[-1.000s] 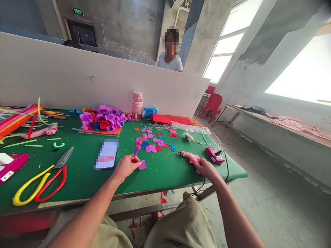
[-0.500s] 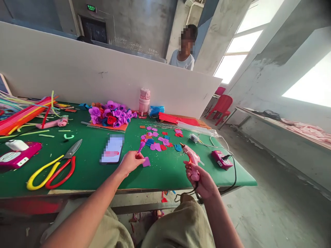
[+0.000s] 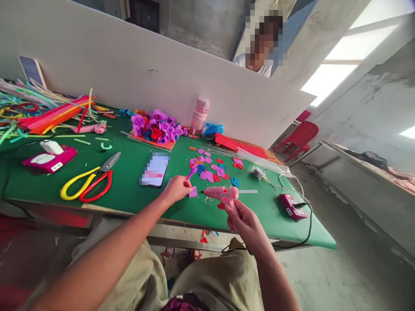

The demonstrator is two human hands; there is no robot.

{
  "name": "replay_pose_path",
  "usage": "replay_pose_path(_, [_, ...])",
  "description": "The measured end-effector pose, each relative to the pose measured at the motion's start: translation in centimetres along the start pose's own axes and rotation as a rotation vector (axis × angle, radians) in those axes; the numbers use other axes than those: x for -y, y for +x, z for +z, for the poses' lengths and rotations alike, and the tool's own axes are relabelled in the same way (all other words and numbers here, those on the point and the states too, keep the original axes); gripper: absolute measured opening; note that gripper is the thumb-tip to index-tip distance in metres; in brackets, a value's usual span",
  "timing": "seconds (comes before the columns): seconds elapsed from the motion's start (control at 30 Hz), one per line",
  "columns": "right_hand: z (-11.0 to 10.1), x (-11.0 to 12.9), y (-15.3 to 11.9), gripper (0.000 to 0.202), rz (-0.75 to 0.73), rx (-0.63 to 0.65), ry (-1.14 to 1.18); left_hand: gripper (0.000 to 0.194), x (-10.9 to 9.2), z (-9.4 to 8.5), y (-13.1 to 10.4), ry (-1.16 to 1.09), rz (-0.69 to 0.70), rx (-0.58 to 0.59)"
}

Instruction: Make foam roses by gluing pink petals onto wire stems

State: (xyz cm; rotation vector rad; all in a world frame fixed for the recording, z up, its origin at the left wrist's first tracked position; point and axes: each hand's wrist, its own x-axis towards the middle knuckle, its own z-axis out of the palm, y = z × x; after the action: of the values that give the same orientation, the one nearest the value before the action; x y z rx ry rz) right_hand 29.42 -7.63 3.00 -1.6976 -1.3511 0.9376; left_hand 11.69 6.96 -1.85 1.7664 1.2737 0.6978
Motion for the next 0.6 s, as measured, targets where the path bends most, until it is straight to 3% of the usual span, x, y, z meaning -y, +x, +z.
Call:
replay_pose_path(0.37, [1.7,-0.9,1.0,0.029,-0.156,-0.021,-0.389,0.011,0.3,0.3,0.5,0.089,0.032,0.025])
replay_pose_path(0.6, [1.7,-1.1,1.5,0.026,-0.173,-0.024,-0.423,0.011,0.4,0.3,0.9,0.086,0.021,0.011])
